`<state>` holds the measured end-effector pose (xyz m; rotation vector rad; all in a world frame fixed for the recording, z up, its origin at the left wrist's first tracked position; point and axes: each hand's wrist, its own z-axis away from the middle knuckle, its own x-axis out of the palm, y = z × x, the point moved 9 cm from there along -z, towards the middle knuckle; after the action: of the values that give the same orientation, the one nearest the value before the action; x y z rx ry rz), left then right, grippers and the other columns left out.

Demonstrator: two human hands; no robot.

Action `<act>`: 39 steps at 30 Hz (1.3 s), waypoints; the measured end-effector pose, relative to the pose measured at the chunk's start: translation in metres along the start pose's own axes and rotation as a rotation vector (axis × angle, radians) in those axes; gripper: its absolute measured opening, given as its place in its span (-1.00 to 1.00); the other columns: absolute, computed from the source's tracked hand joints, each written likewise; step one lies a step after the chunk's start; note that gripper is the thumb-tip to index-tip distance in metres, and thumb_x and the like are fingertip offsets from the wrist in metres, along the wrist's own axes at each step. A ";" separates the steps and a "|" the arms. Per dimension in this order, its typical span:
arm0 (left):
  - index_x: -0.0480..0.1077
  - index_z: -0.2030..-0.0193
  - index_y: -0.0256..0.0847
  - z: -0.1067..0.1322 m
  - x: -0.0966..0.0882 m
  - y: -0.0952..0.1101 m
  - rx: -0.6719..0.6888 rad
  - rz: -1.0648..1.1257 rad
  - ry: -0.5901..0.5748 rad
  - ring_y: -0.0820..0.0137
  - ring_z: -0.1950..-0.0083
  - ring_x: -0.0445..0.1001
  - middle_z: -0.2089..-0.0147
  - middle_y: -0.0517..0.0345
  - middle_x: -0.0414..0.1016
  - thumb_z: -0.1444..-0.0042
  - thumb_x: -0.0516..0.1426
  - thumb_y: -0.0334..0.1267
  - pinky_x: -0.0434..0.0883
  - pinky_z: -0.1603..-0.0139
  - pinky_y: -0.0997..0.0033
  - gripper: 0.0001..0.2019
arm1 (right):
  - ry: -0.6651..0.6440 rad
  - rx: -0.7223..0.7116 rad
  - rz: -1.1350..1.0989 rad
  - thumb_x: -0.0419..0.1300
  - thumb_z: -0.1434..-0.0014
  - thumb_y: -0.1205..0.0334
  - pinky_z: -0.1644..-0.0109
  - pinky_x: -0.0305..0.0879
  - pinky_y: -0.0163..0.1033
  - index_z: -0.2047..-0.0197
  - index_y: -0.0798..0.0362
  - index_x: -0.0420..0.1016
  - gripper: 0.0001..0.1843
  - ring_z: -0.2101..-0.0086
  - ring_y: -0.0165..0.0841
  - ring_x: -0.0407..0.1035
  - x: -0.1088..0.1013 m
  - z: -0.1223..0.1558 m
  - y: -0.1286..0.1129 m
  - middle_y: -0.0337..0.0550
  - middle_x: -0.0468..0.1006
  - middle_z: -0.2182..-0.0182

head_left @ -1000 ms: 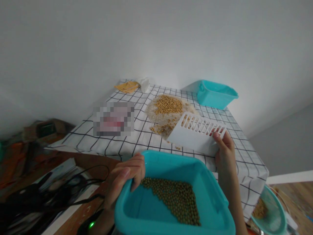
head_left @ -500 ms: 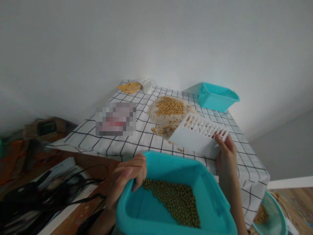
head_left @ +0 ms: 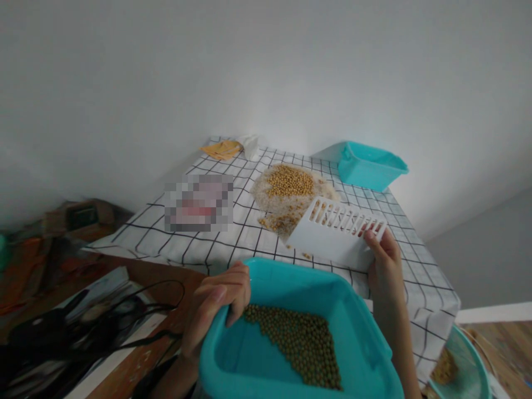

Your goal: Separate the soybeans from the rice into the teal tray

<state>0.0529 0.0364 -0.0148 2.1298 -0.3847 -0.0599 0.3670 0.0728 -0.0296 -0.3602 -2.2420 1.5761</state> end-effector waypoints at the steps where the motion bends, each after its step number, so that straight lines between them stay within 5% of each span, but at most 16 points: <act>1: 0.08 0.67 -0.14 -0.001 0.003 0.002 0.009 -0.021 -0.032 0.35 0.59 0.13 0.67 0.25 0.13 -0.34 -0.20 -0.19 0.14 0.32 0.20 -0.50 | -0.009 0.002 0.008 0.28 -0.13 0.17 0.02 0.25 -0.17 0.16 -0.07 0.59 -0.81 0.15 -0.25 0.41 0.001 0.000 0.000 -0.19 0.60 0.19; 6: 0.09 0.66 -0.14 -0.007 0.006 0.013 0.013 -0.100 -0.100 0.35 0.58 0.19 0.67 0.24 0.20 -0.37 -0.20 -0.15 0.20 0.33 0.21 -0.48 | -0.021 0.016 0.013 0.29 -0.12 0.16 0.05 0.25 -0.18 0.17 -0.06 0.59 -0.81 0.16 -0.25 0.40 0.001 0.000 0.000 -0.19 0.60 0.20; 19: 0.19 0.69 -0.13 -0.005 -0.001 0.007 -0.024 0.002 0.036 0.34 0.58 0.16 0.68 0.24 0.20 -0.31 -0.14 -0.18 0.17 0.38 0.22 -0.50 | -0.044 0.035 0.025 0.30 -0.09 0.10 0.09 0.24 -0.19 0.19 -0.06 0.58 -0.80 0.19 -0.23 0.40 0.001 0.000 0.003 -0.20 0.60 0.23; 30: 0.06 0.70 -0.14 -0.002 -0.004 -0.007 -0.111 0.068 0.110 0.33 0.60 0.10 0.71 0.23 0.10 -0.26 -0.15 -0.28 0.14 0.32 0.18 -0.55 | 0.015 0.055 0.037 0.30 -0.10 0.08 0.24 0.21 -0.24 0.27 -0.03 0.56 -0.83 0.31 -0.30 0.39 0.006 0.007 0.002 -0.21 0.59 0.30; 39: 0.11 0.70 -0.13 -0.008 -0.001 -0.002 -0.072 0.019 0.011 0.33 0.61 0.14 0.73 0.21 0.18 -0.29 -0.16 -0.24 0.18 0.36 0.18 -0.52 | -0.022 0.147 0.030 0.32 -0.08 0.08 0.38 0.19 -0.28 0.31 -0.02 0.56 -0.84 0.39 -0.32 0.38 0.019 0.019 0.000 -0.20 0.60 0.35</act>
<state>0.0538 0.0446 -0.0124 2.0544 -0.3908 -0.0502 0.3414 0.0648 -0.0320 -0.3375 -2.1295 1.7565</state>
